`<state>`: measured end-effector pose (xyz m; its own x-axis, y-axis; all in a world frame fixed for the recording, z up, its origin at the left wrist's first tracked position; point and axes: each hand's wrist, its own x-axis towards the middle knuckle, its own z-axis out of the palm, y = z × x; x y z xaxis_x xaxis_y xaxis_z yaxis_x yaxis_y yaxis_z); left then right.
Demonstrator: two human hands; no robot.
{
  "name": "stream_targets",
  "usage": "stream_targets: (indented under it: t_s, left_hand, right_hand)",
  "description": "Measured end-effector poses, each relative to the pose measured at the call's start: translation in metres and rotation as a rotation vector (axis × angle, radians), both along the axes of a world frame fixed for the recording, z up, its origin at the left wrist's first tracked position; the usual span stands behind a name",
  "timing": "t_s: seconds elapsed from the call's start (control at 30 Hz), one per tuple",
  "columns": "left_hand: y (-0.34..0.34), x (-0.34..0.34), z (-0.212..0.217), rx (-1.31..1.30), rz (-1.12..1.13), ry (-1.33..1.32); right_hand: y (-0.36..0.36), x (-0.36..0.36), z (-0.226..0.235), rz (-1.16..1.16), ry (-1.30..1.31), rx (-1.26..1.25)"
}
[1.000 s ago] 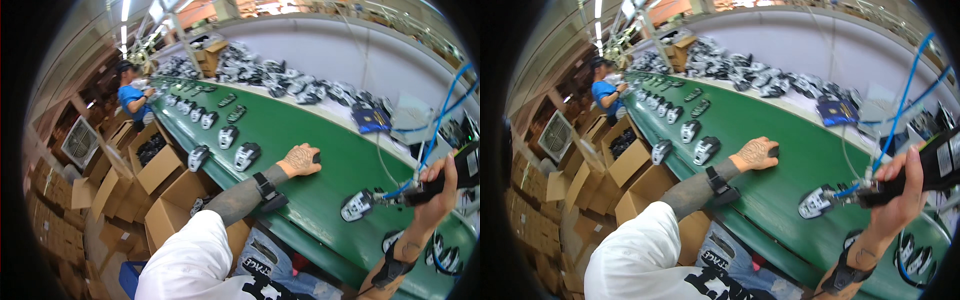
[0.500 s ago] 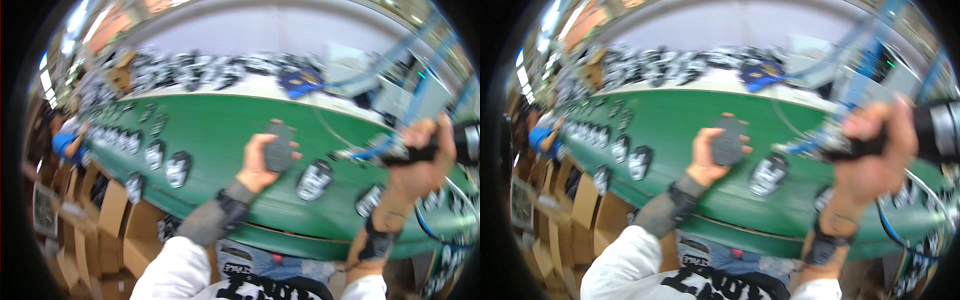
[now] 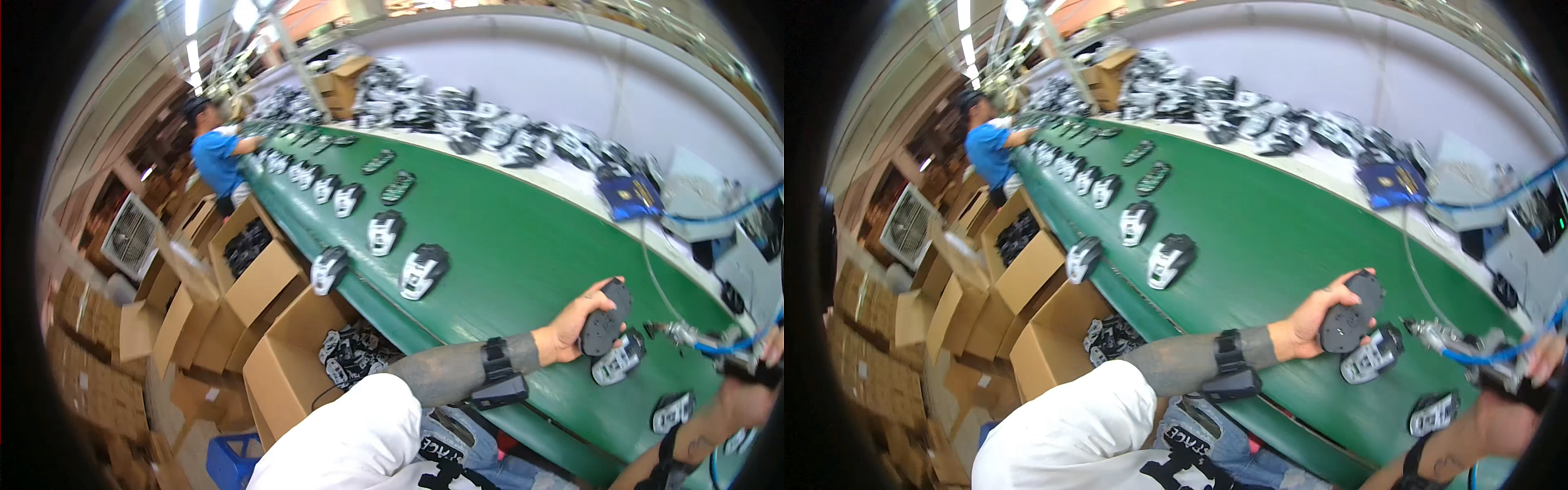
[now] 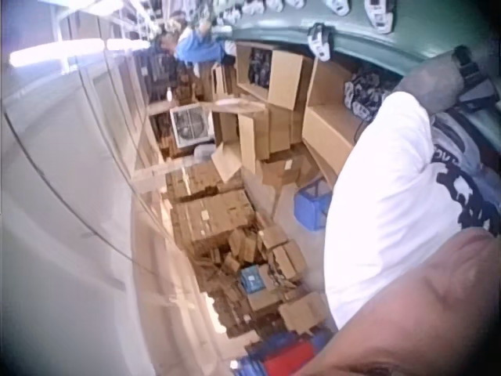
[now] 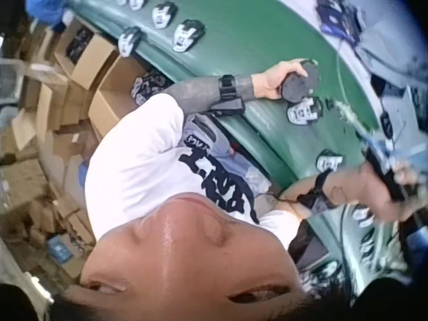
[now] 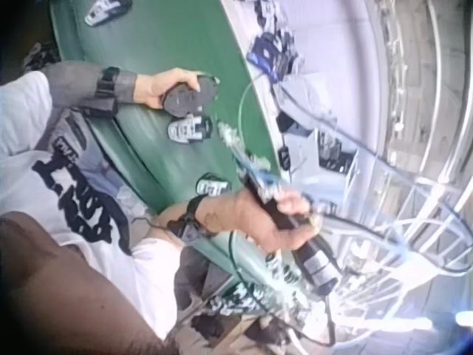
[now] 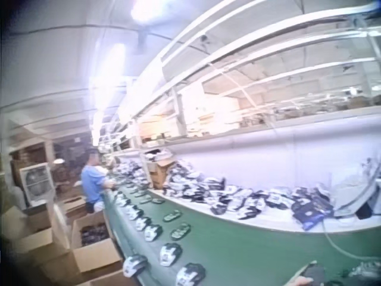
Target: The recorder uses a pneumatic screwdriver to fasten components onto computer mice on an assembly line.
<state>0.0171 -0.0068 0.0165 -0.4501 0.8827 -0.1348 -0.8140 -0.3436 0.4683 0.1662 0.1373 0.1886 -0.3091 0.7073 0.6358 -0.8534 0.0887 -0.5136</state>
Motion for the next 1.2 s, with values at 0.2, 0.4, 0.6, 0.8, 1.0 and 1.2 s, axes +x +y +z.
stream_targets:
  t_s: [0.2,0.4,0.6,0.8,1.0,1.2]
  left_hand:
    - [-0.012,0.004,0.016,-0.030,-0.066,0.019]
    - [0.001,0.016,0.008,-0.015,-0.125,0.066]
    - [-0.008,0.019,0.011,-0.020,-0.117,0.090]
    - [-0.002,0.024,0.006,-0.097,-0.127,0.075]
    - [-0.028,0.002,0.018,-0.312,0.136,0.300]
    - [0.005,0.020,0.008,-0.251,0.138,0.156]
  right_hand:
    - [-0.011,-0.021,-0.011,0.168,0.049,0.034]
    - [-0.003,-0.016,-0.021,0.097,0.010,0.062]
    - [-0.010,-0.015,-0.021,0.111,0.025,0.074]
    - [-0.010,-0.011,-0.018,0.183,0.032,0.012]
    - [-0.027,-0.045,-0.030,-0.180,-0.113,0.180]
    - [-0.005,-0.009,-0.010,0.085,0.093,0.097]
